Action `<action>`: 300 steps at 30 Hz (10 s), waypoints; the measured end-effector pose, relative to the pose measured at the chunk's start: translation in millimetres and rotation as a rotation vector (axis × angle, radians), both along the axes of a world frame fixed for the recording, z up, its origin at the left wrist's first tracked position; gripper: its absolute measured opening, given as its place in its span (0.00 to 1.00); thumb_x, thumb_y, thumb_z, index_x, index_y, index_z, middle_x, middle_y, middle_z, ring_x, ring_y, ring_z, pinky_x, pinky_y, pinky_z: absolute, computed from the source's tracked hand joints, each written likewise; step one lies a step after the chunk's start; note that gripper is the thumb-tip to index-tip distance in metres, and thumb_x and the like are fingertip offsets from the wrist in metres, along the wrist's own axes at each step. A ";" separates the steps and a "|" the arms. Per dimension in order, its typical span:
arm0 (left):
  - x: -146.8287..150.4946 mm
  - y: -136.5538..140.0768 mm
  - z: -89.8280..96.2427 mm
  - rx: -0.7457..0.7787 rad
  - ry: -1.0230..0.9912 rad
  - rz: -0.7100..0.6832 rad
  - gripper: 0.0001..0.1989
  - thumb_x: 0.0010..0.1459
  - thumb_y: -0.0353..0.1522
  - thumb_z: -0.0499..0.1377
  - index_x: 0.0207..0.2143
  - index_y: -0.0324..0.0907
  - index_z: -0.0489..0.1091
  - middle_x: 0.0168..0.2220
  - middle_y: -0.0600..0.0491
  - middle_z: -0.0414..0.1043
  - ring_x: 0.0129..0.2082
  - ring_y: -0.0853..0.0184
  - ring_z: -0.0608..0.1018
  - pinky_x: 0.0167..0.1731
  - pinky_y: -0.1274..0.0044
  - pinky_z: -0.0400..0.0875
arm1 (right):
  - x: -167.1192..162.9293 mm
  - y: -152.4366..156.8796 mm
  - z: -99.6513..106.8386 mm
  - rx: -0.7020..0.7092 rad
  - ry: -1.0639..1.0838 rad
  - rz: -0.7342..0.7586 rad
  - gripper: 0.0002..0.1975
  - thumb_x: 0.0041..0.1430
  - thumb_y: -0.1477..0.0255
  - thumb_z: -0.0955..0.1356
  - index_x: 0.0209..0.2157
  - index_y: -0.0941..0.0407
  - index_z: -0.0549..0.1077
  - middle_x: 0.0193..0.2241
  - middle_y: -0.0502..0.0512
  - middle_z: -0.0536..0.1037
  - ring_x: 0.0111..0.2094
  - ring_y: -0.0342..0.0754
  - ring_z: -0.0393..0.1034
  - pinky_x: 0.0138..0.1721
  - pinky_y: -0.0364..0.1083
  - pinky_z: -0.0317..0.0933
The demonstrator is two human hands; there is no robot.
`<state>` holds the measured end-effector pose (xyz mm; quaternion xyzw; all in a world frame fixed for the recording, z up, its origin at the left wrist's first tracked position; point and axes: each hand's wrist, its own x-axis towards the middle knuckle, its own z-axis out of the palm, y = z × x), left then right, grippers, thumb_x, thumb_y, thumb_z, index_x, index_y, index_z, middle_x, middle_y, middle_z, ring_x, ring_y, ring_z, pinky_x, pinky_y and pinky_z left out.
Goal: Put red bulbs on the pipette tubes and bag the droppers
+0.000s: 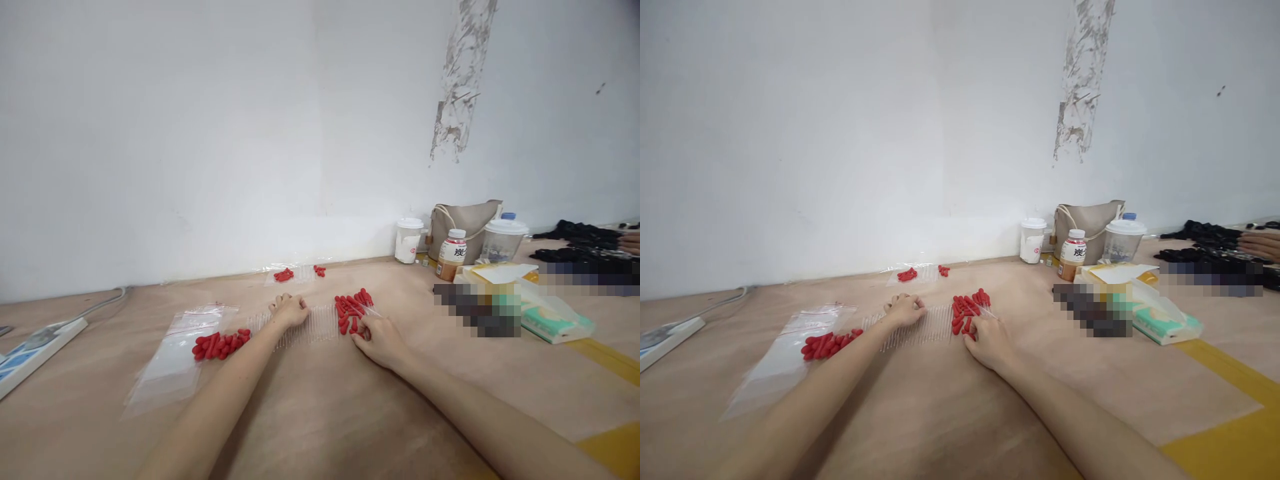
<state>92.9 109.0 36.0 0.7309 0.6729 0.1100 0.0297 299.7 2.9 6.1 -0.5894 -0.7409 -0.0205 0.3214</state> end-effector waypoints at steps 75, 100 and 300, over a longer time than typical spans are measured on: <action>-7.0 -130.0 -20.4 0.275 -0.123 -0.512 0.06 0.58 0.31 0.49 0.29 0.39 0.61 0.30 0.51 0.67 0.32 0.63 0.68 0.33 0.72 0.60 | -6.0 -9.8 1.9 0.170 0.251 0.319 0.06 0.54 0.72 0.62 0.35 0.56 0.67 0.28 0.54 0.70 0.28 0.45 0.63 0.29 0.44 0.58; -73.9 -129.8 -21.8 0.394 -0.230 -0.649 0.10 0.61 0.30 0.47 0.40 0.43 0.67 0.33 0.54 0.73 0.33 0.68 0.70 0.38 0.73 0.57 | -80.1 -19.2 0.8 0.017 0.412 0.614 0.04 0.52 0.78 0.62 0.30 0.56 0.66 0.28 0.50 0.69 0.30 0.42 0.63 0.31 0.42 0.59; -70.1 -133.6 -16.4 0.267 -0.254 -0.659 0.10 0.59 0.32 0.48 0.34 0.43 0.69 0.35 0.52 0.68 0.35 0.67 0.69 0.38 0.73 0.61 | 21.2 42.5 30.3 -0.623 0.268 -0.089 0.11 0.35 0.70 0.67 0.11 0.57 0.61 0.10 0.46 0.60 0.14 0.39 0.56 0.16 0.39 0.46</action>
